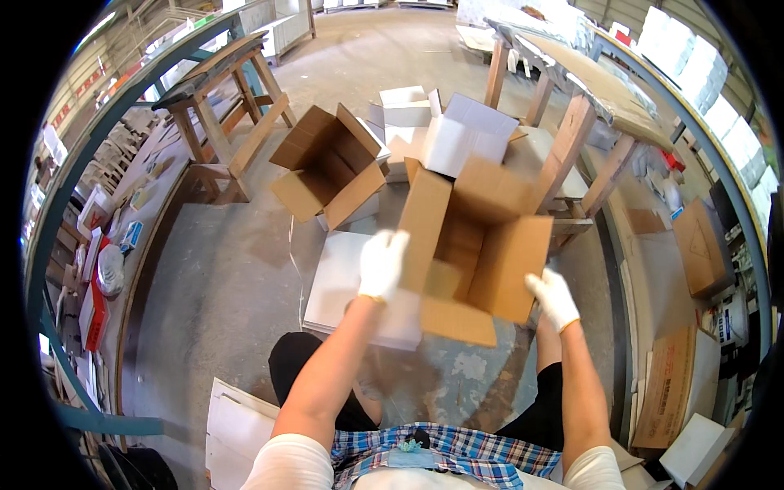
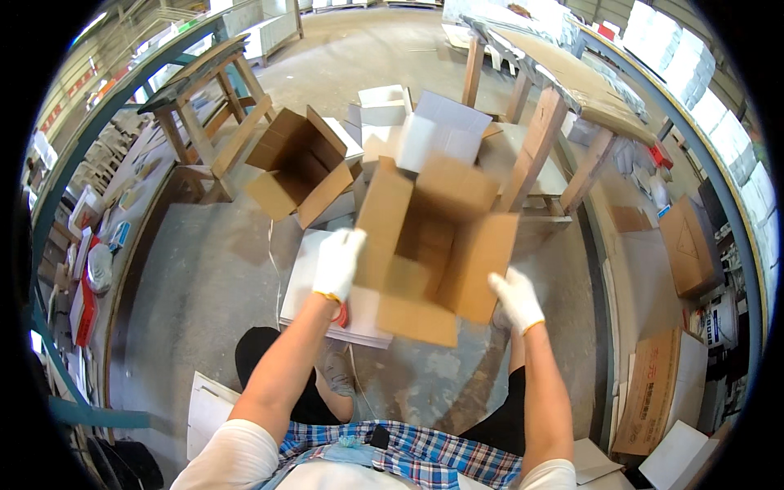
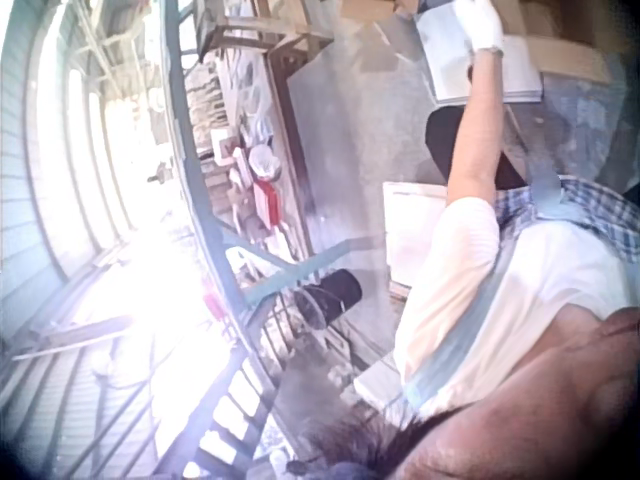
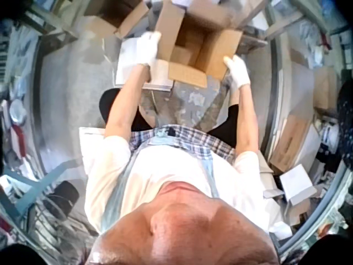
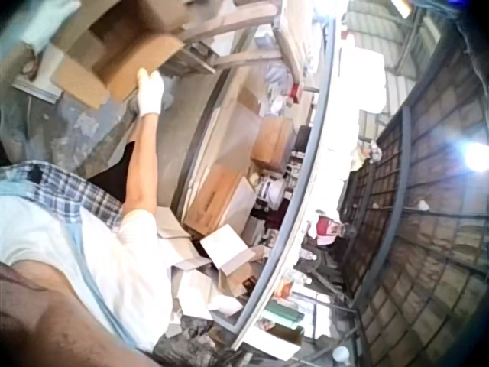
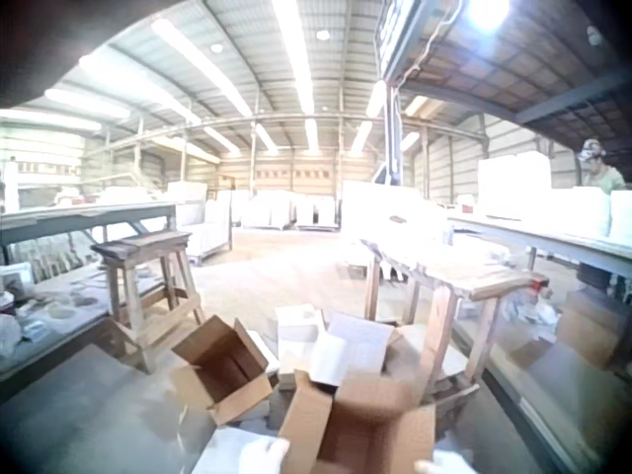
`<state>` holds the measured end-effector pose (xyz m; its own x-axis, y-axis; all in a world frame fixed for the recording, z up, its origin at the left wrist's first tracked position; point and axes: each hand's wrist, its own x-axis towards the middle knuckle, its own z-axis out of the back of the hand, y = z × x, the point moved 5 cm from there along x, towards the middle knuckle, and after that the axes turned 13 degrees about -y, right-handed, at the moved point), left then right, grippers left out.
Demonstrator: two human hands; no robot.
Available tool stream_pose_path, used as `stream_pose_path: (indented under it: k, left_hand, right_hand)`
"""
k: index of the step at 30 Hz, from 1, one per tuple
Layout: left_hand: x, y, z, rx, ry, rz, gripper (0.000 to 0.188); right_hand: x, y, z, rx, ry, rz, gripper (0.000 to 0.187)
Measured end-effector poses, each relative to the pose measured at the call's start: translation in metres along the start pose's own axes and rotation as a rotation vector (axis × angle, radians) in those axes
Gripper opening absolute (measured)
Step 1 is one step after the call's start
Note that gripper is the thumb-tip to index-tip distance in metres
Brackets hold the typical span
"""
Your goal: The person assembles white cardboard boxes by folding flaps and sealing them with a tape dispenser. They then place each completed box into a larger brown cardboard box. The process is repeated multiple times.
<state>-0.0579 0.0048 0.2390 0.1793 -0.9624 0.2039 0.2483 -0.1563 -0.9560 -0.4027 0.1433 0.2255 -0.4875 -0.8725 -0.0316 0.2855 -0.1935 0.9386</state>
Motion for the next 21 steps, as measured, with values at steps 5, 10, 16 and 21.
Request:
stream_pose_path:
  k: [5, 10, 16, 21]
  left_hand:
    - [0.038, -0.065, 0.088, -0.616, -0.373, 0.057, 0.029]
    - [0.018, -0.034, 0.089, -0.372, -0.260, 0.264, 0.030]
    - [0.019, -0.038, 0.068, -0.231, -0.113, 0.063, 0.030]
    - [0.020, -0.034, 0.059, -0.192, -0.006, 0.101, 0.030]
  right_hand:
    - [0.048, 0.117, -0.017, 0.228, -0.116, 0.090, 0.033]
    - [0.137, 0.192, -0.089, 0.822, 0.045, 0.016, 0.018]
    - [0.208, 0.220, -0.231, 1.036, 0.049, -0.224, 0.013]
    - [0.264, 0.167, -0.303, 1.016, 0.099, -0.228, 0.024]
